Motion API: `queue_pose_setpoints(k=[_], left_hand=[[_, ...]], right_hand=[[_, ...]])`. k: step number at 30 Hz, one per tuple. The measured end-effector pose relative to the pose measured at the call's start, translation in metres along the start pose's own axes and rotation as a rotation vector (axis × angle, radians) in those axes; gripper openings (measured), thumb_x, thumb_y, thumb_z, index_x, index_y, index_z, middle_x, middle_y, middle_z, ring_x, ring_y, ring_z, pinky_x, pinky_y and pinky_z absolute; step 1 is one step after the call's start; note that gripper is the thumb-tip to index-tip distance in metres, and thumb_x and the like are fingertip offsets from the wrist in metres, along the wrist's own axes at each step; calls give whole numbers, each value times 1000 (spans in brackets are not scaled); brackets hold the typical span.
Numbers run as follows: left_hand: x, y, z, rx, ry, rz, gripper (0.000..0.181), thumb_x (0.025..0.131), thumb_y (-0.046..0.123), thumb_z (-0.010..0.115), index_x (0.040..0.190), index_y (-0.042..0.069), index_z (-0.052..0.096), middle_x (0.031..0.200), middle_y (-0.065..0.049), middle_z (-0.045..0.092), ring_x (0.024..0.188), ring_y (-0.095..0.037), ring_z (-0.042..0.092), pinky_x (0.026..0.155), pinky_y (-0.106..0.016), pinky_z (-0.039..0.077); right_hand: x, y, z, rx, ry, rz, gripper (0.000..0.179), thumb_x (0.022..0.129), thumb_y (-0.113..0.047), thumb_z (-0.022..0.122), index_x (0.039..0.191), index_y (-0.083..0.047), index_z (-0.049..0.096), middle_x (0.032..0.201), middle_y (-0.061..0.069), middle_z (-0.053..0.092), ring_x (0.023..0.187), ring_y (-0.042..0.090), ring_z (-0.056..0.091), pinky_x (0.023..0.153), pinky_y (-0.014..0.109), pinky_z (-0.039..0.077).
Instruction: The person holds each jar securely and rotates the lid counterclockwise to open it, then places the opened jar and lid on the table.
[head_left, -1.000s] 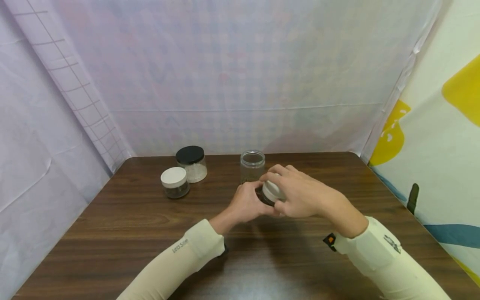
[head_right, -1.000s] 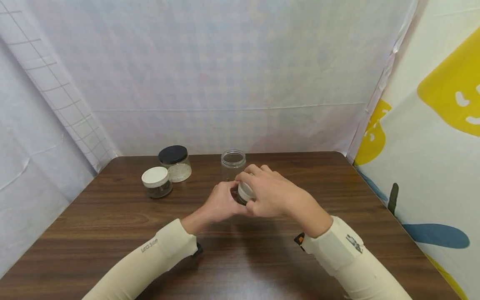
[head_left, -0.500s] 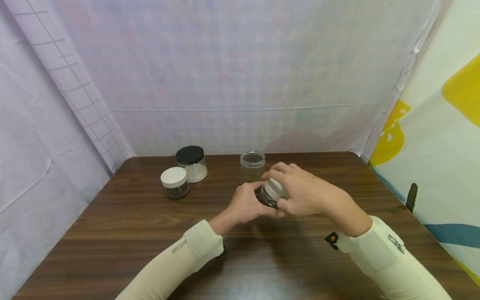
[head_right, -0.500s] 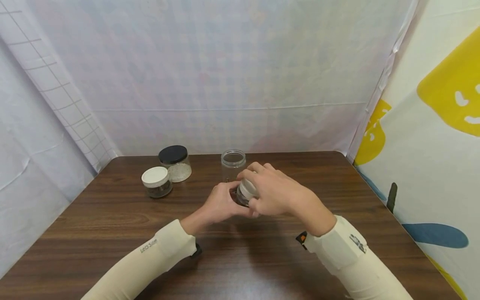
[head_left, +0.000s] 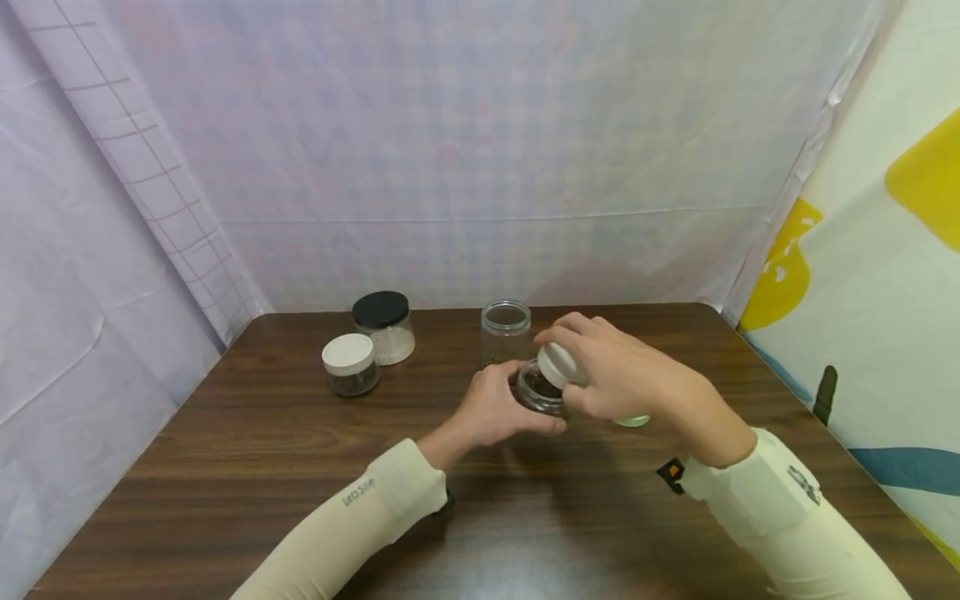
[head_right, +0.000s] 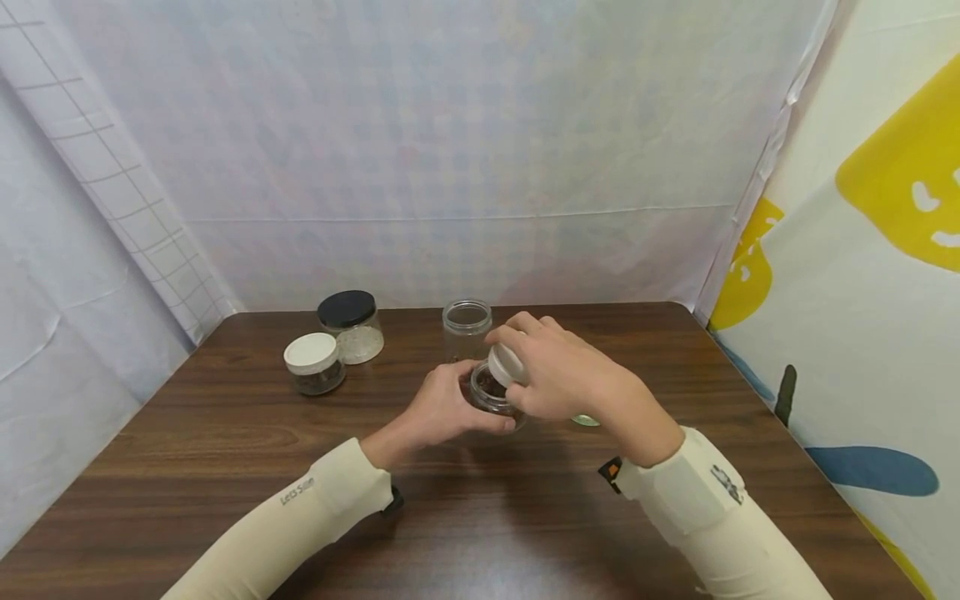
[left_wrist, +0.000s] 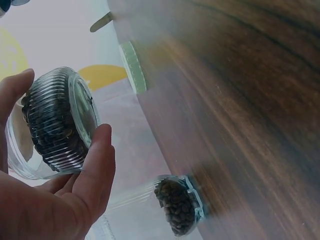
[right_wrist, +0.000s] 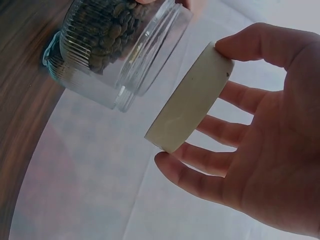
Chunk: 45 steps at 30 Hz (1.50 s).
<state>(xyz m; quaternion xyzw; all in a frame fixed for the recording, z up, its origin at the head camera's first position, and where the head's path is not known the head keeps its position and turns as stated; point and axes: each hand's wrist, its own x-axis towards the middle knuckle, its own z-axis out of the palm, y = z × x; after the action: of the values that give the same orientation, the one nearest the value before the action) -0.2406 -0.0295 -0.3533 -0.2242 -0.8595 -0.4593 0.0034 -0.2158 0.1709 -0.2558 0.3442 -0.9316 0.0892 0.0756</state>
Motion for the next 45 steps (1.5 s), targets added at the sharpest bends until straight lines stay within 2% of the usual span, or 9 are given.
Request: queue_pose_setpoints(k=[5,11,21,28,37,45], left_hand=[[-1,1,-1,17,3,-25,75,66,47,93,127,14,65,112,3,72,98,-12,67,86,-32,55],[-2,1,-3,17,10,-41,78,66,47,92,128,10,63,112,-1,71,97,-15,66,86,-36,55],[-2,1,-3,55,33,-63,84,63,47,93,130,7,61,114,-5,70,101,-21,65,89,-40,54],[-1,2,-3,72,43,-70,85,61,47,94,129,8,61,115,-6,70,104,-23,63,91,-41,53],[-2,1,-3,61,34,-80,87,61,48,94,130,8,60,114,-5,70,102,-21,63,89,-41,53],[-3,1,-1,91,43,-87,89,59,50,96,129,7,60,115,-7,70,102,-22,64,91,-40,53]], right_hand=[[0,4,-4,-7,22,11,57,84,-22,70,140,-19,55,135,6,55,110,28,56,81,43,53],[1,14,-6,-25,32,61,59,88,-26,72,142,-16,54,138,12,54,115,34,57,86,49,54],[0,36,-4,-36,32,176,63,93,-37,69,147,-12,49,141,19,51,107,34,61,82,51,54],[0,56,1,-9,20,253,64,92,-39,69,146,-9,49,136,22,53,98,33,62,75,48,53],[4,81,22,1,-15,310,65,93,-38,68,146,-7,48,131,26,54,96,35,62,72,46,53],[13,107,52,38,-40,388,65,93,-38,68,146,-7,47,132,27,51,95,36,62,68,45,52]])
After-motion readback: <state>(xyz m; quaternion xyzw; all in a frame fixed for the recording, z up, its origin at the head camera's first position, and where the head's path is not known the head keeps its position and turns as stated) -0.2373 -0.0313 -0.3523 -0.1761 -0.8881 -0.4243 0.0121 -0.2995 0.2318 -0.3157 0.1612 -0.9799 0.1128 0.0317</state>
